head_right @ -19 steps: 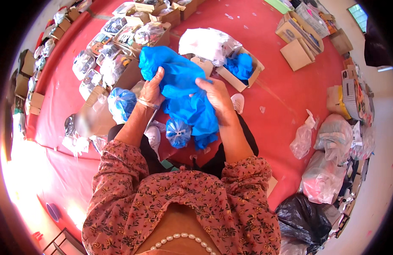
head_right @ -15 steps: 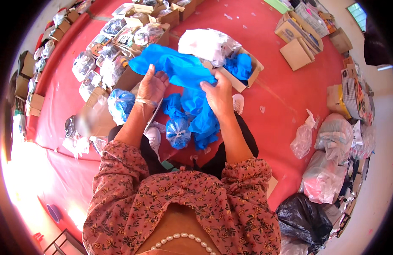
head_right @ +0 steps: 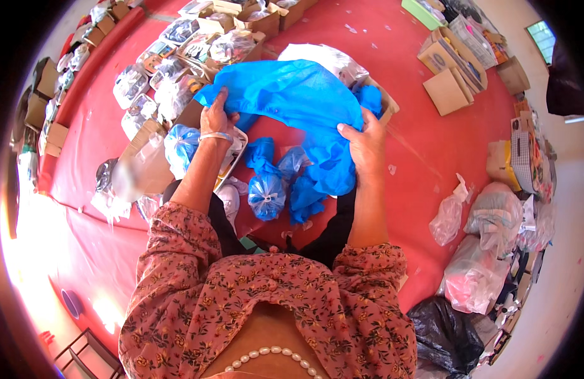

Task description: The person sits on the floor and packs blue gloves into clear plastic bags. They gather gloves from a pile, place them into a bag, and tie the bag closed. The person repeats this process, creating a stack of finished packages.

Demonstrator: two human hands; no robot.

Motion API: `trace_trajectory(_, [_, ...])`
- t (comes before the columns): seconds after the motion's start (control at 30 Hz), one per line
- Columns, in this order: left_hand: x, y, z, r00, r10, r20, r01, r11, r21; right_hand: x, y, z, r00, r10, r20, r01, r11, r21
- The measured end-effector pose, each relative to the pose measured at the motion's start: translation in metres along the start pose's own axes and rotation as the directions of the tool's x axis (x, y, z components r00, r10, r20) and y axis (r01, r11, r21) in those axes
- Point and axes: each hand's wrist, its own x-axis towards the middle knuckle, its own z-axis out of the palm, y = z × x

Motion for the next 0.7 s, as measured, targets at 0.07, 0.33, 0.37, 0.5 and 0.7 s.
trace_trajectory(0.07, [-0.0026,0.0038,0.0034,0.998,-0.068,0.02,0.07,0.99,-0.124,-0.0006,-0.0037,-0.001,0.999,0.036,0.01,-0.036,0.999,0.02])
trace_trajectory(0.33, [0.0022,0.0031,0.0025,0.962,-0.073,0.263,0.17,0.914,-0.369,-0.002,-0.006,-0.0011,0.999,0.017,0.05,-0.019,0.999,0.046])
trace_trajectory(0.37, [0.003,0.0025,0.0026,0.963,-0.081,0.257,0.178,0.909,-0.378,-0.0017,-0.0061,-0.0013,0.998,0.022,0.051,-0.025,0.998,0.061])
trace_trajectory(0.5, [0.0048,0.0016,0.0027,0.956,-0.104,0.273,0.205,0.905,-0.372,-0.0006,-0.0022,-0.0035,0.999,0.02,0.05,-0.025,0.993,0.118])
trace_trajectory(0.7, [0.0002,0.0018,0.0029,0.935,-0.136,0.327,0.241,0.921,-0.306,-0.0038,-0.0017,0.0048,0.996,-0.082,0.024,0.08,0.994,0.079])
